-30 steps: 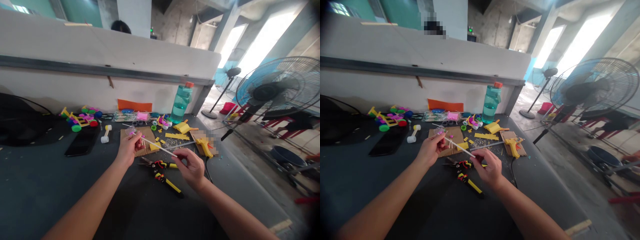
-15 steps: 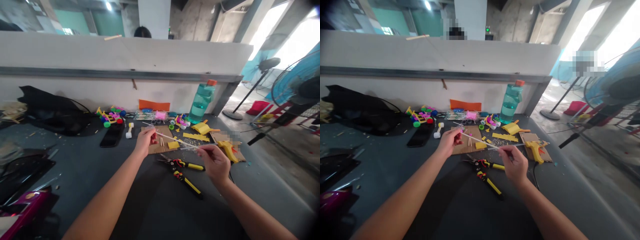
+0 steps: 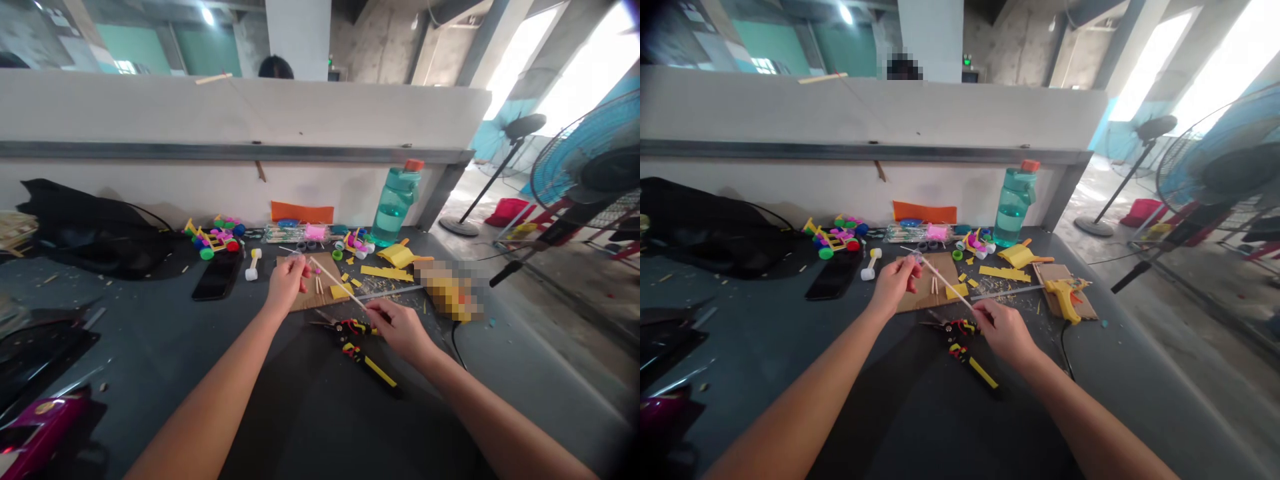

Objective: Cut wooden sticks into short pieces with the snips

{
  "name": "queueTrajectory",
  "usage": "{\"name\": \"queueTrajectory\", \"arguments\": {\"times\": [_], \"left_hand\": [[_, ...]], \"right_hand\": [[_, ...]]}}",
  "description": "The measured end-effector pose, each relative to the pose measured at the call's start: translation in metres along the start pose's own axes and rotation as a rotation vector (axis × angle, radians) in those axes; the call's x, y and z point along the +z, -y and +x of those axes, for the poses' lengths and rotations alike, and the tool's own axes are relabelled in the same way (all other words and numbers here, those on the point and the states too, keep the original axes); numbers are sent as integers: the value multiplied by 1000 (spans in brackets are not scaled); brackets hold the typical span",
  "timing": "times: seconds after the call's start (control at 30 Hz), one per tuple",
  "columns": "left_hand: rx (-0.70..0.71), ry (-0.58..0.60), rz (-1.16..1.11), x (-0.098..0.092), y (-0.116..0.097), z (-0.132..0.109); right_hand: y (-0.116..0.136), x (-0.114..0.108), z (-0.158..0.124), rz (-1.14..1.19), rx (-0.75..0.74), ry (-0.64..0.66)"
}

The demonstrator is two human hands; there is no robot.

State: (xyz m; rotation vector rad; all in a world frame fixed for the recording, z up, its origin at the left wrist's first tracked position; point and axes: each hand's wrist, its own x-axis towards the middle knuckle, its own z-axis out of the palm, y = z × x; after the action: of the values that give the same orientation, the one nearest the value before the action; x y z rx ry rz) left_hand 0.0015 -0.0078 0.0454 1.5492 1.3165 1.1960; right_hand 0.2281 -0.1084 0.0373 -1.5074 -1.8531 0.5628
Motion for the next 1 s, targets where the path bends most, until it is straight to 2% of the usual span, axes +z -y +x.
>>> {"name": "queueTrajectory", "arguments": {"times": [0.13,0.23,0.3,0.57,0.7,0.77,0.87,0.93,1.0], "left_hand": [[28,53,597,8,16,-5],[25,102,758,13,23,-8],[16,101,765,15,26,-8],[-45,15,566,11,31,-4],[-118,12,404,10,13,-4],[-208,113,146,14,-5,-9],[-341,426,-348,24,-34,-24],[-396,618,-481,30,-48,-36],[-441,699,-506,35,-57,-45]], "right_hand": [[-4,-1,3,162,121,-105],[-7,-1,4,271,155,-135],[-6,-1,4,301,149,-139],[-7,0,4,404,174,-153],[-8,-5,9,530,191,-259],[-5,-8,10,645,209,-291],[7,-14,8,881,269,-225],[17,-17,6,1052,321,-128],[26,-19,3,1143,340,-54]]}}
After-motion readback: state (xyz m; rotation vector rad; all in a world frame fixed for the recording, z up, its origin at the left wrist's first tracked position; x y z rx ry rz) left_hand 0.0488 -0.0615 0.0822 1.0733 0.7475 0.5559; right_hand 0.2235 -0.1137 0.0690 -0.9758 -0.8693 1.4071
